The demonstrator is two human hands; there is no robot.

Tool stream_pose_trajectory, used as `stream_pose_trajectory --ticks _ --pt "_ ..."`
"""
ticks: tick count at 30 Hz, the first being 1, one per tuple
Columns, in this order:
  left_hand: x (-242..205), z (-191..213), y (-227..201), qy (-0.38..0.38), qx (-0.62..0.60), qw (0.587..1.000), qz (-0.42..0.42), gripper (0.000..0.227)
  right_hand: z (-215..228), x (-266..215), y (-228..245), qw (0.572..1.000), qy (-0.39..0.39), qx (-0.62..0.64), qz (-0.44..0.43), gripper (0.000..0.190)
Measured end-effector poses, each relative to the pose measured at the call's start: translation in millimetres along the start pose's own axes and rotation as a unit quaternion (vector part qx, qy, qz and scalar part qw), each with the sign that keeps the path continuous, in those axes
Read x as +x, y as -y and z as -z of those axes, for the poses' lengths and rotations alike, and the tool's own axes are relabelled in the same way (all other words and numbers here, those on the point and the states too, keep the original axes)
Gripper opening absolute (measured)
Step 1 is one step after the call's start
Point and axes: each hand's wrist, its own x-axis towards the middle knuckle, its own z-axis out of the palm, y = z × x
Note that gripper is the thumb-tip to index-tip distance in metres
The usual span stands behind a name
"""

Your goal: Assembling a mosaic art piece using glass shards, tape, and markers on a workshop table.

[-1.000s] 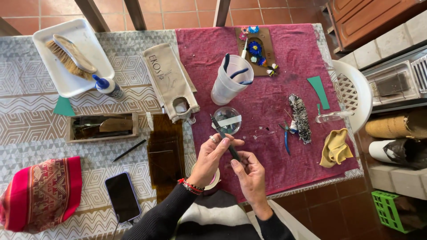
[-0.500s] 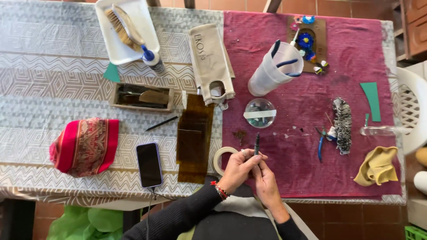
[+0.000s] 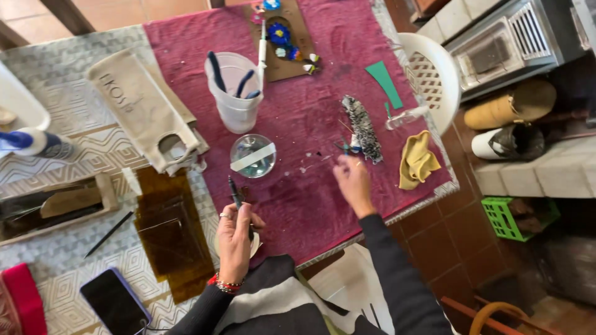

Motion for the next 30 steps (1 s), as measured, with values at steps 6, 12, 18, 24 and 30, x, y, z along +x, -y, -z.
stream_pose_trajectory --ticks 6,12,18,24,30 --pt "-11.2 -12.8 24.3 -0.013 -0.059 0.995 0.082 0.013 32.1 92.8 -86.5 0.954 -0.233 -0.185 0.047 0.057" --pt "-17.4 -11.5 25.7 -0.027 -0.059 0.993 0.103 0.013 133.9 81.6 -24.0 0.962 -0.216 0.163 0.038 0.032" --pt "0.3 -10.9 15.5 -0.078 -0.019 0.995 0.053 0.017 265.4 36.5 51.7 0.912 -0.316 0.236 0.112 0.027" --pt "7.9 -25.8 11.2 -0.1 -0.009 0.994 0.036 0.017 265.6 -17.2 29.4 0.909 -0.373 0.162 0.091 0.022" --pt "23.1 -19.2 28.3 -0.122 0.075 0.99 0.018 0.01 137.8 -61.5 9.1 0.962 -0.256 0.017 0.096 0.023"
